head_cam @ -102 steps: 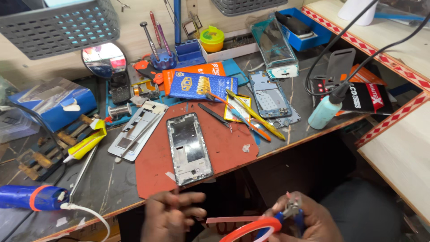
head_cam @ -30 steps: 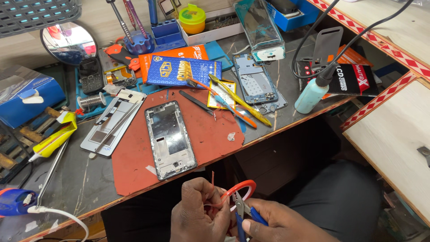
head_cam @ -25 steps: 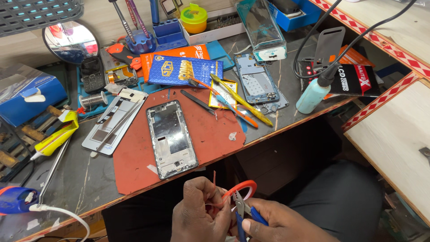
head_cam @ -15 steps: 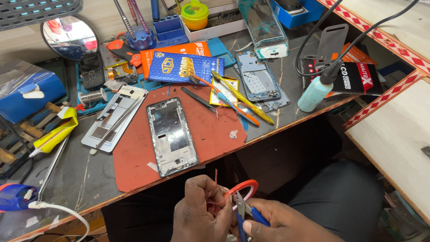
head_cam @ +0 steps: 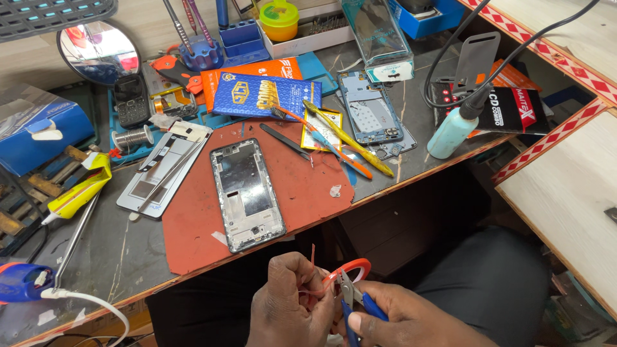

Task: The person uses tweezers to remove small components from a disassembled smartphone frame and then applies red adhesive tape to the interior edges. The work is performed on a cluttered workbench with various tools and phone parts visible.

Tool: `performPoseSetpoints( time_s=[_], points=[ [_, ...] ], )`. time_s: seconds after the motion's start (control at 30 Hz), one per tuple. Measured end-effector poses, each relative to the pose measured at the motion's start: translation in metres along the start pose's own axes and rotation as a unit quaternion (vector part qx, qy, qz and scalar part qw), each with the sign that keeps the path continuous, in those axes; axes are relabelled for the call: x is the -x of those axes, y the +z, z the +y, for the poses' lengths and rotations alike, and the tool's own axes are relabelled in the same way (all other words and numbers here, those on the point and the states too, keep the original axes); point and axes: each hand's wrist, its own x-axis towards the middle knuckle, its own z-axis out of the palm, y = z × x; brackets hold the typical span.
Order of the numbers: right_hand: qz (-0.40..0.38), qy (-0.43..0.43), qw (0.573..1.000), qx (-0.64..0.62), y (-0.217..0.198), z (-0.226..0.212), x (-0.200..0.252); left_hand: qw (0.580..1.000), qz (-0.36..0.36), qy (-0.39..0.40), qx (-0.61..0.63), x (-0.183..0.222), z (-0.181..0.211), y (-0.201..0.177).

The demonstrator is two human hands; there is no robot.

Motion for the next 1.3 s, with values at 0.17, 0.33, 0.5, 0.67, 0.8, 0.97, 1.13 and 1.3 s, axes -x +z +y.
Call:
performPoseSetpoints(
  time_s=[0.17, 0.33, 0.5, 0.67, 0.8, 0.97, 1.13, 1.3],
  points=[
    [-0.009, -0.018, 1.000, 0.019, 0.000, -0.001, -0.002, 1.000, -0.003, 0.023, -0.001, 0.002, -0.002, 0.001],
    [-0.027, -0.040, 0.999, 0.022, 0.000, 0.007, -0.007, 0.999, -0.023, 0.039, 0.014, 0.004, -0.011, 0.000],
    [0.079, -0.010, 0.988, 0.134, -0.001, 0.025, -0.024, 0.998, -0.055, 0.014, 0.016, 0.005, -0.022, 0.002],
    [0.129, 0.008, 0.965, 0.230, -0.002, 0.036, -0.037, 0.996, -0.080, 0.026, -0.021, 0.005, -0.026, -0.002],
    [0.032, 0.001, 0.987, 0.155, -0.004, 0.024, -0.025, 0.999, -0.051, -0.006, 0.017, 0.004, -0.016, -0.007],
    [-0.039, 0.046, 0.993, 0.099, -0.017, -0.003, 0.009, 0.995, -0.040, -0.084, 0.021, 0.002, -0.003, -0.017],
    [0.008, 0.071, 0.969, 0.235, -0.045, -0.008, 0.038, 0.990, -0.055, -0.132, -0.018, 0.000, 0.003, -0.022],
    [0.043, 0.017, 0.970, 0.237, -0.075, 0.000, 0.062, 0.990, -0.022, -0.130, 0.057, -0.002, 0.006, -0.024]
  ],
)
